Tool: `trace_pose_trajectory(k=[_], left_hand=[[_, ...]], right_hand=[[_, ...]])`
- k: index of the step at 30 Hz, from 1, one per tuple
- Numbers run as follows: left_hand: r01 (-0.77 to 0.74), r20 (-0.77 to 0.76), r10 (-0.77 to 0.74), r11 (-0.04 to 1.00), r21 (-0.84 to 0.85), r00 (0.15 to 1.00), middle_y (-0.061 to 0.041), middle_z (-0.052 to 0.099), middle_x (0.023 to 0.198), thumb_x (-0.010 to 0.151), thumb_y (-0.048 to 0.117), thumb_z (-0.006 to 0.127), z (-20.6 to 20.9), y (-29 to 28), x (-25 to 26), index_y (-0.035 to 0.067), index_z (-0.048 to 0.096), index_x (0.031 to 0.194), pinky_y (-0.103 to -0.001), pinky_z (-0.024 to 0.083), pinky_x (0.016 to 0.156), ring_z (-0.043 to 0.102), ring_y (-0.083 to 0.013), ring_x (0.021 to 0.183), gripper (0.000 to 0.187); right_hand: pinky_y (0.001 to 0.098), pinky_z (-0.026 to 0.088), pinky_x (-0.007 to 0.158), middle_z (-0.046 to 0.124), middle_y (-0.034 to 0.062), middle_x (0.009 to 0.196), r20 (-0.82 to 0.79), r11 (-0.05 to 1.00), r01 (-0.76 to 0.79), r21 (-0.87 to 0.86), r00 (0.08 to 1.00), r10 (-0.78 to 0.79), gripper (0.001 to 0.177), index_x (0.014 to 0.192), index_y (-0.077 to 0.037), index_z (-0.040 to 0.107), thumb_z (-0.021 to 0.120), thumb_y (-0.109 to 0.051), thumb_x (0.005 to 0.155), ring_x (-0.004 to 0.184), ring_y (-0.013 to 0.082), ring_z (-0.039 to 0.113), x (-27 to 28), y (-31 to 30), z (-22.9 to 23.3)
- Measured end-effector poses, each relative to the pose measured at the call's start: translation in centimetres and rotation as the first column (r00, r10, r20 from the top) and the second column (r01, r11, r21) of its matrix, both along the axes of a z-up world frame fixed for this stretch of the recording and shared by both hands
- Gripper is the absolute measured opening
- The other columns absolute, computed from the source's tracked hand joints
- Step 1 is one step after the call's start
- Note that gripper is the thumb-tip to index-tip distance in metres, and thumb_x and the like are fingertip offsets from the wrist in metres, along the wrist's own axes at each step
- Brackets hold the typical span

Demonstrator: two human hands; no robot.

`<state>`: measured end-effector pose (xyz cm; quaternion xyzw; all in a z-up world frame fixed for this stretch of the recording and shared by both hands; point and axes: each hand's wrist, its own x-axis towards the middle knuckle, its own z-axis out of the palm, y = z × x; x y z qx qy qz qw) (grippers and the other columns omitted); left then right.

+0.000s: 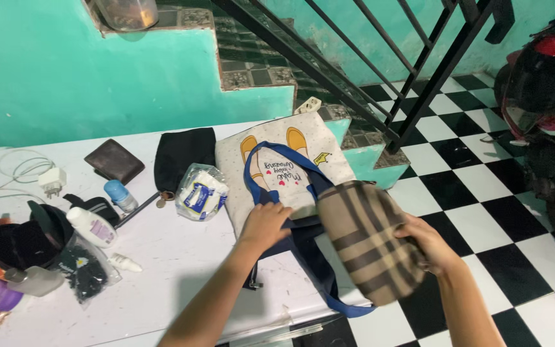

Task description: The person packs a tote bag at a table: they place a phone, wallet, pouches, and bottles into a black pouch and the tote bag, zip the pouch, and arrange items inside the bag. They handle each item one at a time, moving some aside to reach others.

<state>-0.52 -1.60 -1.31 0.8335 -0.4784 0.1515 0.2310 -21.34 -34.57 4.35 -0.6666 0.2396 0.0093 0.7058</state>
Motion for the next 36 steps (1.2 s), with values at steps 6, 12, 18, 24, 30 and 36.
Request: trace_pose_trajectory(k=[6, 12, 18, 24, 30, 36], left_hand=[[-0.313, -0.231, 0.250, 0.902, -0.297, 0.940, -0.009, 0.074, 0.109, 0.089, 0.044, 0.076, 3.4, -1.2, 2.9, 0.012, 0.080, 0.103, -0.042, 0.056, 0.074, 0.072, -0.0335, 0.089, 0.036], [-0.405, -0.266, 0.319, 0.824, -0.396, 0.910, -0.010, 0.075, 0.097, 0.089, 0.044, 0.074, 9.2, 0.4, 3.7, 0.008, 0.079, 0.099, -0.042, 0.056, 0.069, 0.072, -0.0337, 0.085, 0.038], [-0.265, -0.160, 0.221, 0.896, -0.357, 0.962, -0.010, 0.072, 0.099, 0.091, 0.036, 0.074, 9.5, 0.5, 0.3, 0.008, 0.078, 0.104, -0.043, 0.056, 0.072, 0.071, -0.0337, 0.087, 0.031], [-0.155, -0.090, 0.139, 0.966, -0.208, 0.986, -0.008, 0.066, 0.091, 0.087, 0.033, 0.074, 9.2, -0.1, -2.5, 0.011, 0.077, 0.103, -0.042, 0.054, 0.068, 0.070, -0.0299, 0.083, 0.027], [-0.202, -0.200, 0.149, 0.939, -0.279, 0.968, -0.006, 0.066, 0.089, 0.088, 0.035, 0.076, 8.4, -0.2, -1.9, 0.013, 0.079, 0.105, -0.040, 0.054, 0.066, 0.070, -0.0288, 0.079, 0.028], [-0.178, -0.226, 0.122, 0.952, -0.248, 0.966, -0.001, 0.067, 0.099, 0.083, 0.035, 0.080, 6.3, -1.2, -1.5, 0.017, 0.077, 0.110, -0.039, 0.056, 0.071, 0.070, -0.0262, 0.084, 0.032]], right_hand=[[0.0418, 0.058, 0.085, 0.073, 0.0193, 0.111, -0.231, 0.988, 0.099, 0.119, 0.971, -0.069, 0.066, 0.133, 0.000, 0.066, 0.067, -0.019, 0.070, 0.100, 0.0340, 0.069, -0.8, -1.3, -1.9], [0.0435, 0.053, 0.090, 0.070, 0.0149, 0.121, -0.310, 0.998, 0.022, 0.065, 0.951, -0.001, 0.058, 0.135, -0.014, 0.064, 0.067, -0.033, 0.081, 0.106, 0.0290, 0.068, 6.3, 4.0, -4.5], [0.0455, 0.057, 0.094, 0.068, 0.0119, 0.128, -0.033, 0.946, 0.002, 0.325, 0.999, 0.010, 0.051, 0.135, -0.008, 0.060, 0.060, -0.033, 0.090, 0.112, 0.0280, 0.067, 16.5, 8.3, -8.2], [0.0458, 0.053, 0.097, 0.066, 0.0140, 0.130, 0.133, 0.999, 0.033, -0.038, 0.991, -0.028, 0.052, 0.135, -0.007, 0.061, 0.061, -0.034, 0.090, 0.116, 0.0302, 0.064, 28.4, 12.4, -11.9], [0.0461, 0.050, 0.099, 0.065, 0.0161, 0.132, 0.208, 0.909, -0.030, -0.415, 0.970, 0.127, 0.052, 0.134, -0.007, 0.061, 0.061, -0.035, 0.090, 0.119, 0.0324, 0.061, 32.5, 12.7, -14.7], [0.0464, 0.046, 0.101, 0.063, 0.0182, 0.134, 0.220, 0.700, -0.077, -0.710, 0.920, 0.324, 0.053, 0.134, -0.006, 0.061, 0.061, -0.036, 0.090, 0.123, 0.0346, 0.059, 32.3, 12.1, -20.3]])
